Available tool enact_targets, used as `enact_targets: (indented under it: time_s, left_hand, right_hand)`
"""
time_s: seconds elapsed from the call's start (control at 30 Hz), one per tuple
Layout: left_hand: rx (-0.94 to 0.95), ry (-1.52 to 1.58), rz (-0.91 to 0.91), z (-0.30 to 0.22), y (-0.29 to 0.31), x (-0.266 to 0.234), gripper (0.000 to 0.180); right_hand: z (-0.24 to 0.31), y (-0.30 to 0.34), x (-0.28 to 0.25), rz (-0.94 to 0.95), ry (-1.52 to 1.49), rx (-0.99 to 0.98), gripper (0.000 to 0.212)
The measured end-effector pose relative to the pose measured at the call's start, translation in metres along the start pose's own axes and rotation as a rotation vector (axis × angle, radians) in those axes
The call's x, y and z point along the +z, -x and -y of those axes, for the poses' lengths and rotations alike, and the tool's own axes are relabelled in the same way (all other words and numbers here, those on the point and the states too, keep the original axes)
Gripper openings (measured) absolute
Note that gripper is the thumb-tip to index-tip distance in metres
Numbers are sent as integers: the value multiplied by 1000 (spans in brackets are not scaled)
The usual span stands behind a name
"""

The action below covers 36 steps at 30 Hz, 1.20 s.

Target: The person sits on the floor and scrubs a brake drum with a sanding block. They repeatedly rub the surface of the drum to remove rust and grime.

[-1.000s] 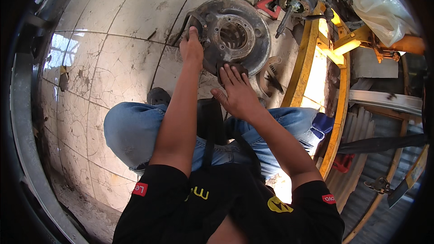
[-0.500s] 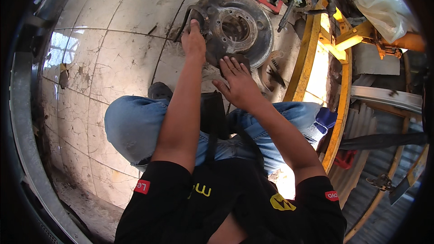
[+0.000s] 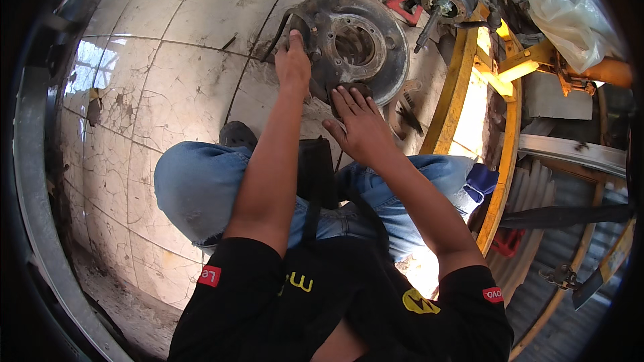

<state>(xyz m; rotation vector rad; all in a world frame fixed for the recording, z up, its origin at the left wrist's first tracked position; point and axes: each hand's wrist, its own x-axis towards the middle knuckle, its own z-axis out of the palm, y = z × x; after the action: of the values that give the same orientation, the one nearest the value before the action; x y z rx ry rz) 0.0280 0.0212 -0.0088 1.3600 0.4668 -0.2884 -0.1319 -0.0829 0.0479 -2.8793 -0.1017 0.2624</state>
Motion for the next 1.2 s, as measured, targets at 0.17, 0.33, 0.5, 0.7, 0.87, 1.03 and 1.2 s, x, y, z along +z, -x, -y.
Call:
enact_targets:
  time_s: [0.17, 0.33, 0.5, 0.7, 0.87, 1.03, 1.2]
  left_hand:
    - [18, 11, 5, -4, 4, 1, 74]
    - [-14, 31, 5, -8, 11, 1, 72]
    - [39, 2, -10, -14, 16, -2, 71]
    - [-17, -12, -37, -16, 17, 3, 71]
    - [-21, -14, -10, -17, 21, 0, 71]
    - [-40, -40, -26, -11, 11, 4, 70]
    - [-28, 18, 49, -18, 24, -2, 72]
  right_hand:
    - [5, -3, 8, -57, 7, 43, 72]
    - [-1, -6, 8, -92, 75, 25, 72]
    - [4, 0, 5, -10, 4, 43, 72]
    - [-9, -30, 9, -161, 51, 98, 76]
    - [-17, -22, 12, -103, 29, 72, 79]
    - [-20, -42, 4, -102, 42, 98, 78]
    - [-22, -18, 5, 1, 24, 82, 76]
